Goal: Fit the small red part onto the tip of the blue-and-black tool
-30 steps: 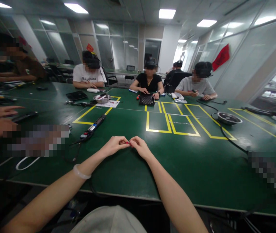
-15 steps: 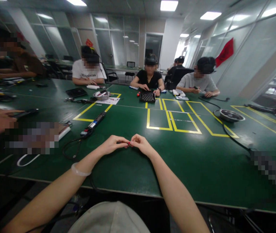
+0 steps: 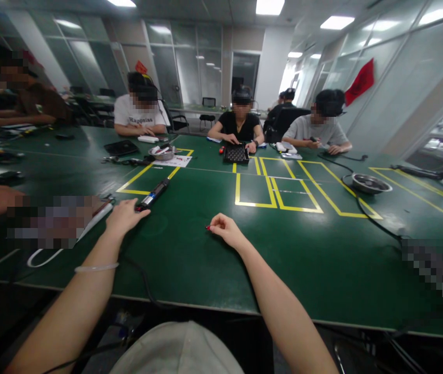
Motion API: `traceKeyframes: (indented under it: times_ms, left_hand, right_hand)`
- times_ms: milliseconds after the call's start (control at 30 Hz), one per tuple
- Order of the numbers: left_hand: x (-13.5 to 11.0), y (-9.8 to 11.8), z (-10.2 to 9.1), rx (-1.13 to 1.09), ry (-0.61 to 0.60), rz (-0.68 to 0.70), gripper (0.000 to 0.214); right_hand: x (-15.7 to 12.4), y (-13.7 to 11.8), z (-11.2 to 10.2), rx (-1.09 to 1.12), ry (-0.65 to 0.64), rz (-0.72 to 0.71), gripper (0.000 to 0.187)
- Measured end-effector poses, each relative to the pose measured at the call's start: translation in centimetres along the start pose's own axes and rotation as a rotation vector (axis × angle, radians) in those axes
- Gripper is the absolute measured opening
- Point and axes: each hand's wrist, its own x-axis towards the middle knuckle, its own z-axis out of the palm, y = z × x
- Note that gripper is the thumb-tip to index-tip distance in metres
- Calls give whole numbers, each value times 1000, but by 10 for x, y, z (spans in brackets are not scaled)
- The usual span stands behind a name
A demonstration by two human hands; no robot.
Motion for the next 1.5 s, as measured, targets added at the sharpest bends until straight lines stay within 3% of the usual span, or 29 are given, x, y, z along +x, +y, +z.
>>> traceKeyframes:
  times_ms: [133,567,800,933,1167,1500]
  left_hand:
    - [-3,0,-2,79,-168,-27,54]
    - [-34,72,-2,150,-134,201,59]
    - [-66,128,3,96,-161,393,52]
    - [-83,147,5,68,-157,490,47]
    - [-99,153,4,21,-176,535,43]
    - [-102,150,11,-11,-144,534,41]
  right_hand:
    - [0,0,0,-32,8,7,21]
    - [2,3,3,-94,26,-28,19]
    - [-1,-6,9,-399,125,-138,9]
    - [-3,-12,11,-544,125,-205,4]
    - [-6,-16,14,-648,90,-215,3]
    - [-7,-13,16,-711,46,-229,3]
